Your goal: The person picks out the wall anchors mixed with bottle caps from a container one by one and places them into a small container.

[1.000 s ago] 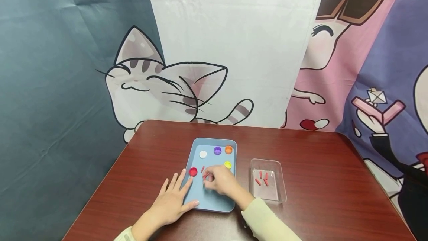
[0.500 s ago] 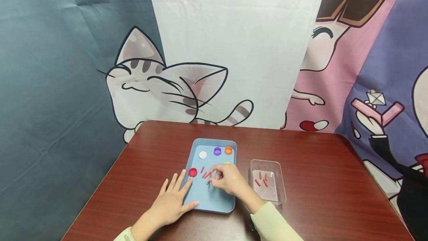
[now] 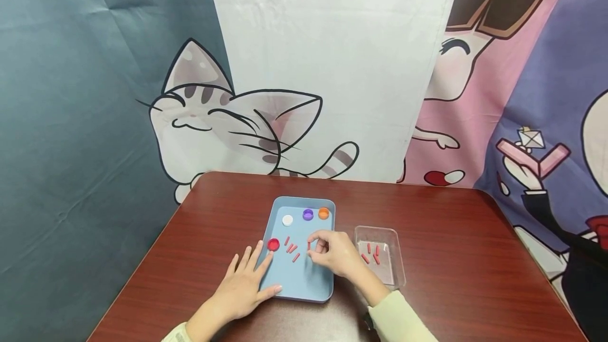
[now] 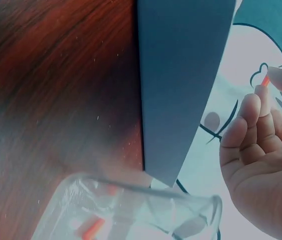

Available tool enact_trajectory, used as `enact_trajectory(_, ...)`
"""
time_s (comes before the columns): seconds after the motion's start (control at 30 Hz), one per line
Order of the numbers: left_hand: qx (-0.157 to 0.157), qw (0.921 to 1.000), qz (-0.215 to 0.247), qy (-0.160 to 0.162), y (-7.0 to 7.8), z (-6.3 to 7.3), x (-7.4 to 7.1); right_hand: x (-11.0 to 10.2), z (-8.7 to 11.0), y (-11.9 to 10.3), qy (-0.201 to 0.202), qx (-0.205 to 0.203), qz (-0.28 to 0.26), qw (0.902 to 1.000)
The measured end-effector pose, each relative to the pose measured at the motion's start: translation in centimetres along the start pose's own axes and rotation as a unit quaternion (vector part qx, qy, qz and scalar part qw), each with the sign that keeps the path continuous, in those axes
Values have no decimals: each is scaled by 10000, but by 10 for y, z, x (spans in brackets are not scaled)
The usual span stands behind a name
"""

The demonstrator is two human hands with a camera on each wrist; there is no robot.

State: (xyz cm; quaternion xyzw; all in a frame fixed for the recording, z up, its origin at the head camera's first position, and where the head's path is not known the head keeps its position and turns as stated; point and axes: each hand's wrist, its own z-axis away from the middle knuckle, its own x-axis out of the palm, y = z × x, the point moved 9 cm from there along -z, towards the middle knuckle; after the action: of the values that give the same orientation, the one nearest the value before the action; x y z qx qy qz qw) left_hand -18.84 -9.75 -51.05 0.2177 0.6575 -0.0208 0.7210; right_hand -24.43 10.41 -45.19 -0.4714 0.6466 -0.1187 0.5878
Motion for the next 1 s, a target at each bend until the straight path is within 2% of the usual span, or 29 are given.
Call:
enact_trajectory(0.67, -13, 10000, -12, -97, -1, -1, 2, -35, 18, 11, 466, -38, -35, 9989)
enact_trajectory(1.0, -10, 10000, 14, -84, -1, -1, 1, -53, 27, 21, 481, 403, 28, 9980)
